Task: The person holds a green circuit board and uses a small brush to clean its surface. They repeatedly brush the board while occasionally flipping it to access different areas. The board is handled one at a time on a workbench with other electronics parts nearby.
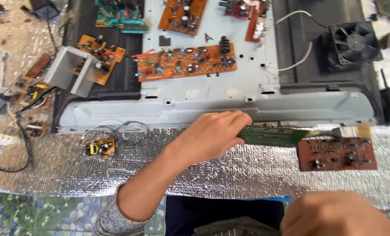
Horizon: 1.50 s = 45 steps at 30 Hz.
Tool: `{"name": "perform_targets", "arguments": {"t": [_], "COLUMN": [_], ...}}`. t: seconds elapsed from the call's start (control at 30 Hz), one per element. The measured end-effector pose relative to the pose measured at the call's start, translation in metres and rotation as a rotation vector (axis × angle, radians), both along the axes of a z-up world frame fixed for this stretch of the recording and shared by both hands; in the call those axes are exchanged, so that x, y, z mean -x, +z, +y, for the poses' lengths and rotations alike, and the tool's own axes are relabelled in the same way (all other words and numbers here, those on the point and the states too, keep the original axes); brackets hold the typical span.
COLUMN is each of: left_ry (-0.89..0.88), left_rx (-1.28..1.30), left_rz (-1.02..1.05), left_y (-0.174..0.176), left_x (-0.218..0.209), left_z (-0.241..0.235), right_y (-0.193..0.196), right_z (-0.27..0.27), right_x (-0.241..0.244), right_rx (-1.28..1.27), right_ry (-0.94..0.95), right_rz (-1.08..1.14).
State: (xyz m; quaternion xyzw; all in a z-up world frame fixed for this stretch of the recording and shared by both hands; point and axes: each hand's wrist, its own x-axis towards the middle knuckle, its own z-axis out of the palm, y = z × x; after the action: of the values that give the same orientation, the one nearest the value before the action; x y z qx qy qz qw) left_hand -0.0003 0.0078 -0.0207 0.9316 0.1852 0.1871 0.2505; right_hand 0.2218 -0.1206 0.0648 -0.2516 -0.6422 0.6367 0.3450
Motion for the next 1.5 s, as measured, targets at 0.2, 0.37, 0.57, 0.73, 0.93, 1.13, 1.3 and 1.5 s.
{"name": "perform_targets", "arguments": {"t": [0.2,0.37,0.57,0.73,0.93,1.13,1.3,1.5], "left_ry": [-0.024,-0.018,-0.014,0.065,0.075,0.077,0.085,0.083], "left_rx": [0.083,0.069,0.091,0.038,0.016,0.028,0.036,0.011], "left_rz": [0.071,0.077,0.117,0.04,0.044,0.147,0.138,0.054], "left_y": [0.006,0.008,0.015,0.009,0.006,0.0,0.003,0.005], "left_x": [-0.002,-0.001,0.004,-0.004,-0.004,-0.004,-0.005,-0.001], "left_z": [0.003,-0.001,-0.003,-0.006,-0.006,-0.005,-0.007,-0.007], "right_y": [0.004,0.009,0.02,0.032,-0.009,-0.024,-0.036,-0.148], "right_z": [-0.018,-0.021,-0.024,-0.032,-0.002,-0.015,-0.055,-0.145], "right_x": [0.013,0.011,-0.003,-0.015,-0.011,-0.026,-0.03,-0.041], "right_rx": [0.056,0.072,0.06,0.035,-0.699,-0.958,-0.73,0.217], "right_ry": [-0.002,0.01,0.076,0.118,-0.45,-0.393,-0.252,0.291], "right_rz": [0.025,0.044,0.057,0.047,0.079,-0.579,-0.557,-1.075]}}
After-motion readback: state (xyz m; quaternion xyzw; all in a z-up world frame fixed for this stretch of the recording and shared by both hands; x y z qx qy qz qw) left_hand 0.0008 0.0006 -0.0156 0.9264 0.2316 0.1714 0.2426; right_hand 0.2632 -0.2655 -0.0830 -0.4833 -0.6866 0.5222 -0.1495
